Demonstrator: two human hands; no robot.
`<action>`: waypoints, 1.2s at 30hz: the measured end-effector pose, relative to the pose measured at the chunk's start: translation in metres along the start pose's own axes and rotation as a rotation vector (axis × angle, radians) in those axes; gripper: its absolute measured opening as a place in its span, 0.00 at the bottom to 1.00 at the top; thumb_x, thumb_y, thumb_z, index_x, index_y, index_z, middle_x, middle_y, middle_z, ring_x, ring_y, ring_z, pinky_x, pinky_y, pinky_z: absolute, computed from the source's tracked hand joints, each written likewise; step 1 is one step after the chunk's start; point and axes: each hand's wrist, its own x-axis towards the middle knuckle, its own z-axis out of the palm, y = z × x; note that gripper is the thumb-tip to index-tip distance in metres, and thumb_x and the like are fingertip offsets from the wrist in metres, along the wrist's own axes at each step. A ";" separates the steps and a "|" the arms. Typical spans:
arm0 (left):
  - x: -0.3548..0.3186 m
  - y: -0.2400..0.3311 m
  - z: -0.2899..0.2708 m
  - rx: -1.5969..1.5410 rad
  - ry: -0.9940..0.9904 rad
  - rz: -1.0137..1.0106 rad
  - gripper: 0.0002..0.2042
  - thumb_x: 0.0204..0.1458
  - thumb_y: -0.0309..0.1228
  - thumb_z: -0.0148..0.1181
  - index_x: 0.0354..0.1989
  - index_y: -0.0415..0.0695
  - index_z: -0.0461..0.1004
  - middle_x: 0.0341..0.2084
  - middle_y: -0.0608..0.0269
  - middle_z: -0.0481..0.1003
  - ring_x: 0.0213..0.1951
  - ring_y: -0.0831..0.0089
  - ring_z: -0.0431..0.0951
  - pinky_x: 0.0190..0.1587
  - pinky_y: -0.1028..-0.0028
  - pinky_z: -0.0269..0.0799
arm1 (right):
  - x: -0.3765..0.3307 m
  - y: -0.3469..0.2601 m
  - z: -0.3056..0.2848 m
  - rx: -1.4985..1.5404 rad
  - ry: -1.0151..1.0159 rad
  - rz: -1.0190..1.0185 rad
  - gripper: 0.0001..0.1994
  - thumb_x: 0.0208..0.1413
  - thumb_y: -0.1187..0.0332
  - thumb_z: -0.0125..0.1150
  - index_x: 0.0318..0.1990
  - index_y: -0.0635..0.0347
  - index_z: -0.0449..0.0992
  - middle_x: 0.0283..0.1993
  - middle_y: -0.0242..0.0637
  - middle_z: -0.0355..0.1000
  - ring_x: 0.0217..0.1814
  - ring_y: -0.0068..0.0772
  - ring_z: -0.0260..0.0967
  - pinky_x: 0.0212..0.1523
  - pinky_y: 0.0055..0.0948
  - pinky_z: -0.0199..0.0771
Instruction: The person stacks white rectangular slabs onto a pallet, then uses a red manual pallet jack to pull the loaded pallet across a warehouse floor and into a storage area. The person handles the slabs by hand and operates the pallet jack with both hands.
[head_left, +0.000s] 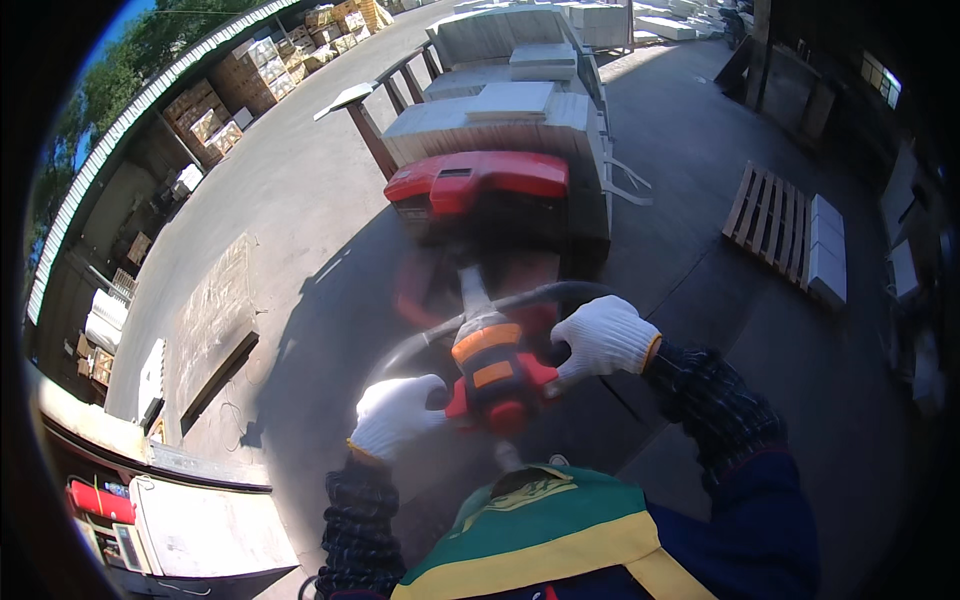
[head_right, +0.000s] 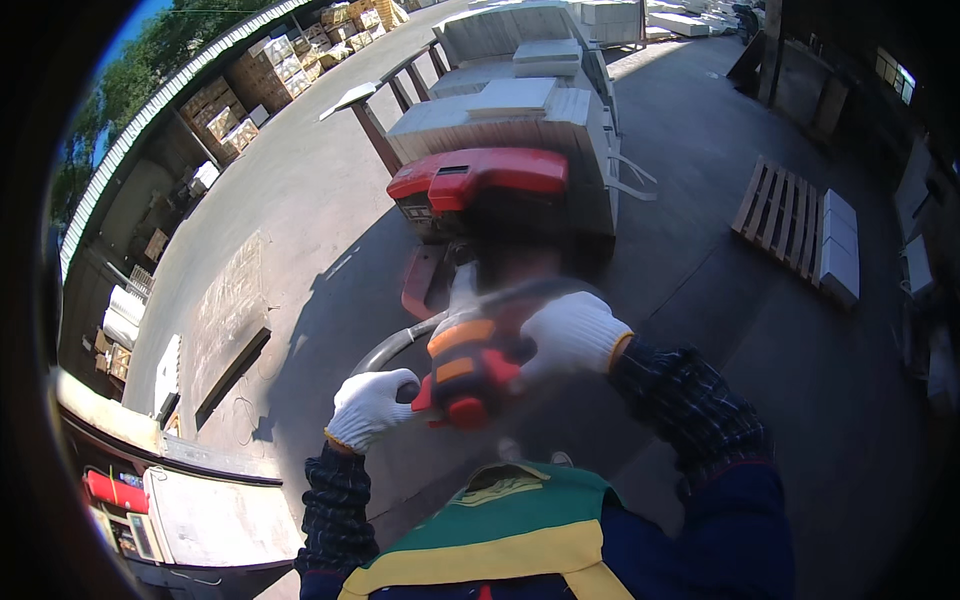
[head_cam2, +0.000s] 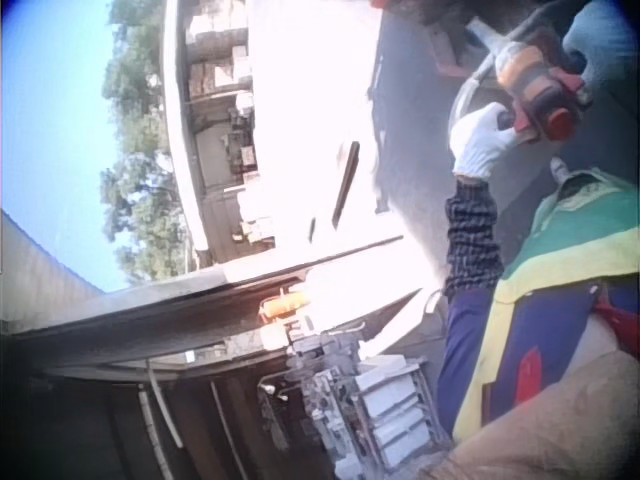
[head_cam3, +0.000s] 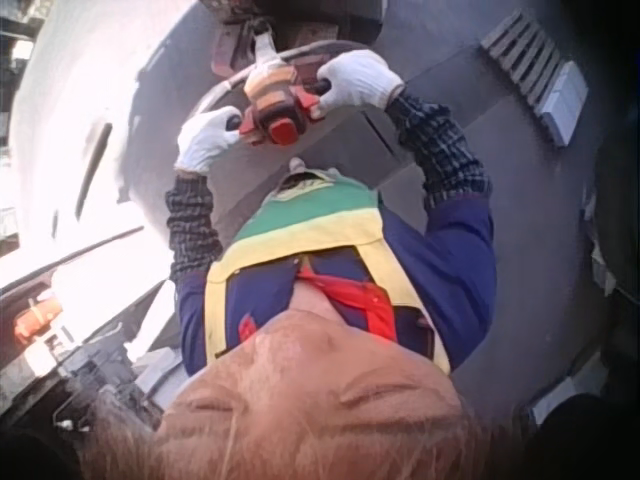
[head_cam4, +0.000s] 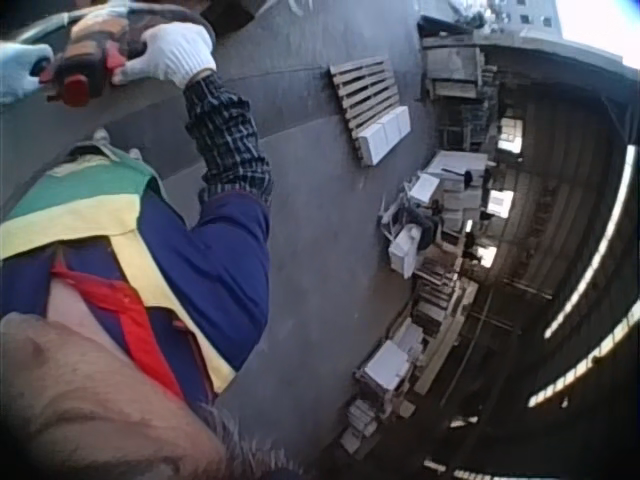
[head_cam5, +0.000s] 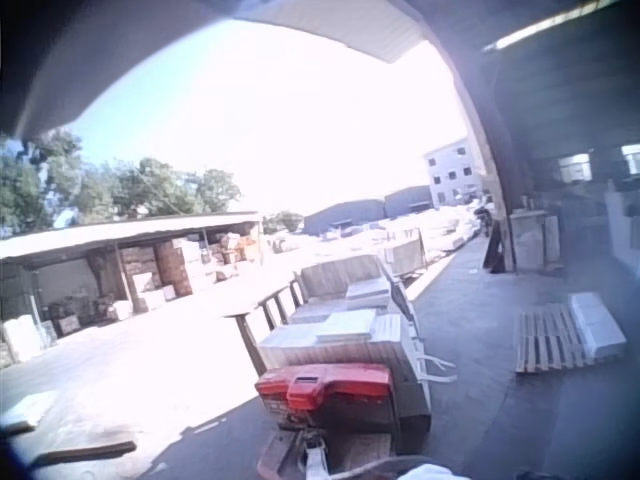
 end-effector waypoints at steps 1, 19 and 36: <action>-0.001 -0.001 0.000 0.028 0.011 0.035 0.23 0.52 0.55 0.70 0.42 0.47 0.83 0.33 0.56 0.84 0.37 0.54 0.84 0.42 0.59 0.78 | 0.002 0.000 0.001 -0.021 -0.016 -0.001 0.34 0.49 0.29 0.68 0.41 0.55 0.88 0.36 0.41 0.83 0.40 0.45 0.83 0.43 0.41 0.79; 0.015 -0.025 0.004 -0.134 0.287 0.180 0.15 0.62 0.44 0.64 0.47 0.46 0.82 0.40 0.57 0.82 0.42 0.57 0.83 0.48 0.61 0.79 | 0.023 0.010 -0.024 0.051 0.045 0.014 0.27 0.50 0.39 0.78 0.39 0.57 0.88 0.29 0.36 0.81 0.30 0.35 0.78 0.36 0.33 0.74; 0.015 -0.022 -0.020 -0.308 0.162 0.144 0.42 0.54 0.73 0.58 0.61 0.46 0.80 0.53 0.51 0.83 0.58 0.51 0.79 0.66 0.53 0.68 | 0.027 0.012 -0.031 0.105 0.102 0.007 0.35 0.43 0.31 0.78 0.33 0.60 0.87 0.25 0.38 0.78 0.27 0.35 0.75 0.34 0.35 0.71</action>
